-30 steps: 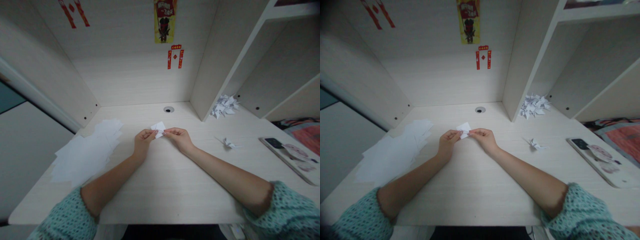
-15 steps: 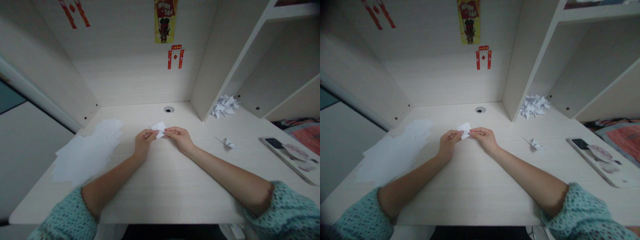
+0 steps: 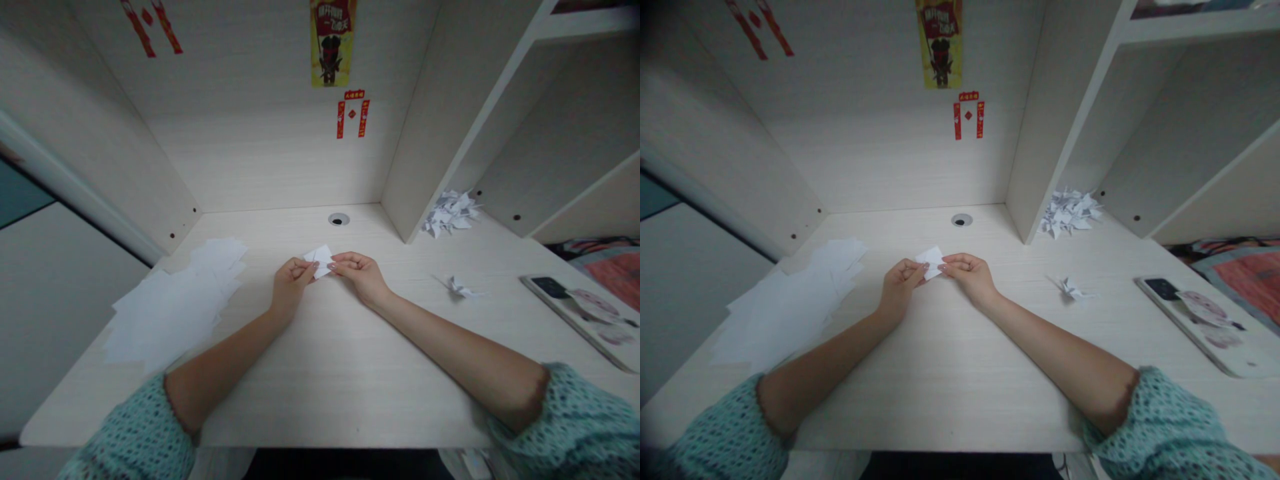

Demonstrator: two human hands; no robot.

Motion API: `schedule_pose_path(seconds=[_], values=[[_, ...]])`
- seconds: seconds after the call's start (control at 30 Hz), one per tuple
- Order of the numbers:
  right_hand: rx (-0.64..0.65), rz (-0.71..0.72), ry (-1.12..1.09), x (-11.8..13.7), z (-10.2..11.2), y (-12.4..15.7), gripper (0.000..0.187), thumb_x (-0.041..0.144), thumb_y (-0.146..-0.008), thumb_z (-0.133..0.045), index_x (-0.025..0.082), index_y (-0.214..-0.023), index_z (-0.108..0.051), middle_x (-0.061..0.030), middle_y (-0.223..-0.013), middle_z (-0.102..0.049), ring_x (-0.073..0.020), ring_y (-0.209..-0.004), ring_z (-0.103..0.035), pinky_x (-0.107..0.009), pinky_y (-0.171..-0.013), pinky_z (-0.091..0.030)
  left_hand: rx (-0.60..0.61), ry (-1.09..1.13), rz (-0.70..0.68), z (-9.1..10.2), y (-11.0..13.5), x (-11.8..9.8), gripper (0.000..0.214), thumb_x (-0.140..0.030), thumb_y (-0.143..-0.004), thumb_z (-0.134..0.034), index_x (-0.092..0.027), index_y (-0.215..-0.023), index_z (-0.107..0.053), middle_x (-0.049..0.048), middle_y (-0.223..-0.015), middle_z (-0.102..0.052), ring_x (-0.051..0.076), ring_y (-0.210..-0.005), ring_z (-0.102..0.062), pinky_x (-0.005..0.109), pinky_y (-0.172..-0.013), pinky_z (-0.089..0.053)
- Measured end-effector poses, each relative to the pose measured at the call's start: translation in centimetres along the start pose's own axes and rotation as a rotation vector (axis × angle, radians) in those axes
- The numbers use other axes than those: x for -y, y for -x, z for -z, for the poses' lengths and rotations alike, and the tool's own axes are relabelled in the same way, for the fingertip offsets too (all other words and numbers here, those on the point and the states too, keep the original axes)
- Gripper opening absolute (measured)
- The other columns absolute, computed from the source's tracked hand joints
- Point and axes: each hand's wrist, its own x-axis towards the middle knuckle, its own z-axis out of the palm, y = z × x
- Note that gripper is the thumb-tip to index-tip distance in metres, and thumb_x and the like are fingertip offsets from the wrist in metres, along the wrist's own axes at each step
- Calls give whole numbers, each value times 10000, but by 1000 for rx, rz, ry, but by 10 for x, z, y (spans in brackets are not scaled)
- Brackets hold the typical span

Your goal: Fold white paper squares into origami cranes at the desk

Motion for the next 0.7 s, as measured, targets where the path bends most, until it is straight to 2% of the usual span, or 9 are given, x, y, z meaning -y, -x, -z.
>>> schedule_pose_path(seconds=[0.2,0.37,0.57,0.7], values=[[-14,8,3,0,-1,0,222,264,-553,-819,174,-704,-683,-6,-631,-703,-113,-591,-623,-244,-635,-472,40,49,17,-1,1,2,285,-368,-631,-742,-173,-692,-543,-15,-651,-681,123,-654,-646,293,-728,-535],[-12,17,-15,1,-3,1,251,269,-540,-823,177,-601,-597,22,-547,-659,-102,-537,-597,-232,-591,-448,39,51,28,0,0,4,300,-378,-633,-738,-175,-702,-528,-16,-644,-678,125,-654,-649,301,-728,-544],[6,22,-16,1,-2,0,273,271,-544,-823,184,-605,-572,43,-510,-622,-105,-535,-590,-233,-587,-435,68,41,0,1,-1,4,317,-386,-646,-731,-181,-727,-503,-15,-659,-680,127,-668,-653,289,-718,-539],[4,22,-4,0,-1,0,276,283,-552,-820,186,-611,-568,35,-528,-636,-106,-539,-587,-236,-593,-433,81,39,-24,2,0,4,358,-354,-669,-721,-203,-816,-432,-32,-628,-677,118,-633,-650,268,-685,-533]])
